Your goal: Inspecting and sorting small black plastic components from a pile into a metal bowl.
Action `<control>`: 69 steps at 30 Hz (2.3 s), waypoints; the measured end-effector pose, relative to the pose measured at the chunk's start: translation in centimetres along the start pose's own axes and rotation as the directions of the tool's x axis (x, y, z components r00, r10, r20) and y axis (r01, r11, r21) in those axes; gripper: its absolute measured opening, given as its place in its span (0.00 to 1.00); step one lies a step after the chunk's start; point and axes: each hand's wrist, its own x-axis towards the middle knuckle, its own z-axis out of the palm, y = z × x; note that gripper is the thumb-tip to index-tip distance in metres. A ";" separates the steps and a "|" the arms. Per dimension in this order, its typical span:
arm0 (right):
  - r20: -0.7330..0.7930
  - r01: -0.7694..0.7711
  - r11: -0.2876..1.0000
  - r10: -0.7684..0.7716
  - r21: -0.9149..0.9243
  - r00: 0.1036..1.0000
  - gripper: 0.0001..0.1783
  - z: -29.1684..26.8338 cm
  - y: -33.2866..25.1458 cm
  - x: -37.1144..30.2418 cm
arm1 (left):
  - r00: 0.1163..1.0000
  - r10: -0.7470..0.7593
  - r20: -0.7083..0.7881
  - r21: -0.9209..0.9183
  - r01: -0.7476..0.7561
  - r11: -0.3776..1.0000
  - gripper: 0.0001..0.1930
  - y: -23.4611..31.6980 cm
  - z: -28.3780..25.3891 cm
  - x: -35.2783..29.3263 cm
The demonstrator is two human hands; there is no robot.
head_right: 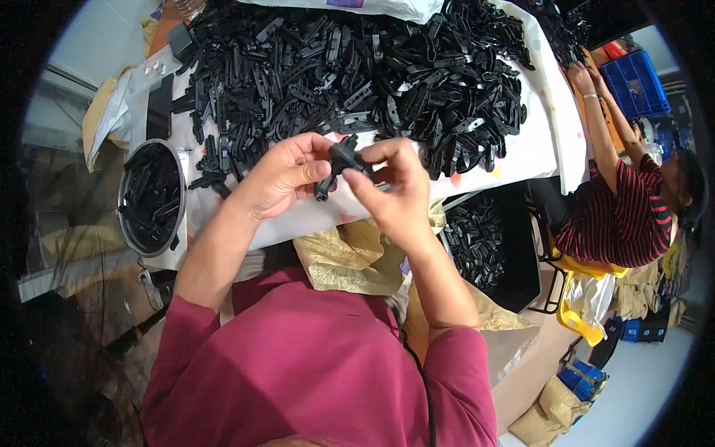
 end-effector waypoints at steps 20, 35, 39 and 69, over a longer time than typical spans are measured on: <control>0.111 0.353 0.891 -0.335 -0.286 0.936 0.11 -0.2 -0.3 -0.9 | 0.990 0.137 0.008 0.424 -0.128 0.896 0.17 1.6 0.7 -0.9; 0.180 0.058 0.888 0.028 -0.456 0.983 0.19 -0.3 3.0 -3.0 | 0.958 0.254 0.130 0.888 -0.226 0.400 0.16 -2.5 -1.3 -0.5; 0.028 0.056 0.561 -0.059 -0.826 0.998 0.22 -3.3 5.1 1.2 | 0.812 0.580 0.071 0.975 -0.179 0.131 0.10 -3.5 -2.2 4.0; -0.187 0.204 0.977 -0.213 -0.066 0.959 0.14 2.0 0.0 -1.7 | 0.739 0.670 0.080 0.303 -0.658 0.690 0.29 -1.4 2.4 0.1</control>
